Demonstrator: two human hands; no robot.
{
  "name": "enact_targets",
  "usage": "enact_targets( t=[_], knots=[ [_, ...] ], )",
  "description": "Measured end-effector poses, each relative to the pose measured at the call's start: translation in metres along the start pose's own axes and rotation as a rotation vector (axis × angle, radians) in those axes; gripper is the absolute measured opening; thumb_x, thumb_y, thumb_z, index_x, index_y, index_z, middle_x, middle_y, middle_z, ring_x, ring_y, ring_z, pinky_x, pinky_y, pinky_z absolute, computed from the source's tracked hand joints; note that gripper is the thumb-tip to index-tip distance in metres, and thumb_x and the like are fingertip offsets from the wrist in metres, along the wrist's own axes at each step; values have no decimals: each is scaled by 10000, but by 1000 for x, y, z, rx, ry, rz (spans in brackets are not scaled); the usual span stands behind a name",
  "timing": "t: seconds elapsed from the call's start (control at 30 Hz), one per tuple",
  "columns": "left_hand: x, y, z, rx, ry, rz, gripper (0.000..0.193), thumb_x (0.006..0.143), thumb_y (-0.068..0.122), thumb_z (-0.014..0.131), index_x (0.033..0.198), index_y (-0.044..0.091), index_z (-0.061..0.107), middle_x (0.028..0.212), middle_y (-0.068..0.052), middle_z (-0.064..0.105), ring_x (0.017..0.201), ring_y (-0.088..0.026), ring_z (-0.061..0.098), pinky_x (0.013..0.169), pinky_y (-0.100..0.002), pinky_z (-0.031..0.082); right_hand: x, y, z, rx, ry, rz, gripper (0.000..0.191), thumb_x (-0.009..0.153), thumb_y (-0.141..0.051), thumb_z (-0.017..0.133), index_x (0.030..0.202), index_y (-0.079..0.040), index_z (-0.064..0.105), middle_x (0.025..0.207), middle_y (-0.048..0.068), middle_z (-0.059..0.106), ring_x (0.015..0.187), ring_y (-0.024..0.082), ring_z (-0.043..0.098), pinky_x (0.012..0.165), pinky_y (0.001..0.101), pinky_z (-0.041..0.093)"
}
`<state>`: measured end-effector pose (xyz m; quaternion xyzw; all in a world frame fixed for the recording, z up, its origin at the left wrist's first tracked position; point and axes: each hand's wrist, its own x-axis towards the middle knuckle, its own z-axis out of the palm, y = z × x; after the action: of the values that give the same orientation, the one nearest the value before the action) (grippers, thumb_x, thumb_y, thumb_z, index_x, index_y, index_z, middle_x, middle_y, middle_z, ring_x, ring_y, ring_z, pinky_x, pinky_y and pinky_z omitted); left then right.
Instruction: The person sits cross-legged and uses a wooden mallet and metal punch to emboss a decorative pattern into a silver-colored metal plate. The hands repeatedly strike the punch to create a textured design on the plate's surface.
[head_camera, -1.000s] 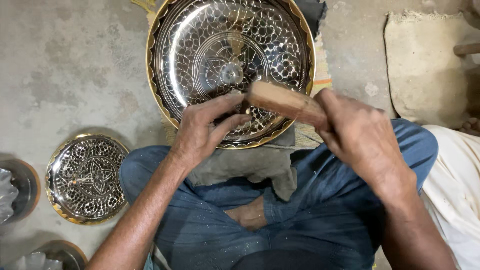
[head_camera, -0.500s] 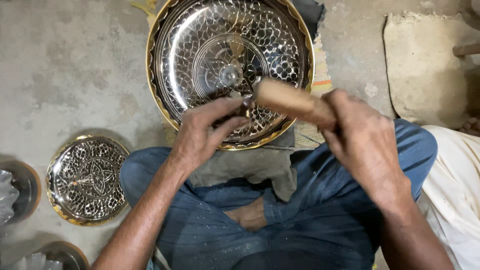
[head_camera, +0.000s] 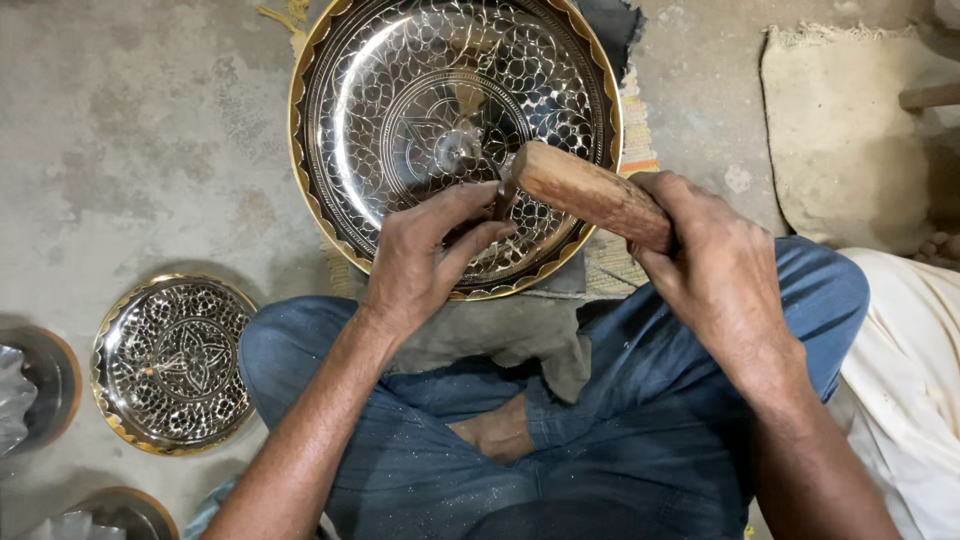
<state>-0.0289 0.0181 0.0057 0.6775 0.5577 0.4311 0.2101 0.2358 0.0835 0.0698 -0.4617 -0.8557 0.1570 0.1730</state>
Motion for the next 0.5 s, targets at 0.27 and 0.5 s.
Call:
enact_targets(
  t=[0.27,0.5],
  knots=[
    [0,0,0,-56,-13,-73,332,962,186,738,1271,79,686,1202,-92,768,1074,-204,774,903,-336,666,7,-2,-8,-47,92,-22,410,885,-76,772,1269,-86,628,1030,143,733,922,298,730,813,449,586],
    [1,0,0,-2,21,-4,364,951,210,766,1277,73,679,1223,-97,754,1105,-217,756,924,-362,653,8,8,-1,-346,-75,-26,299,951,-117,785,1197,-54,627,863,147,718,785,289,713,726,457,594]
  ],
)
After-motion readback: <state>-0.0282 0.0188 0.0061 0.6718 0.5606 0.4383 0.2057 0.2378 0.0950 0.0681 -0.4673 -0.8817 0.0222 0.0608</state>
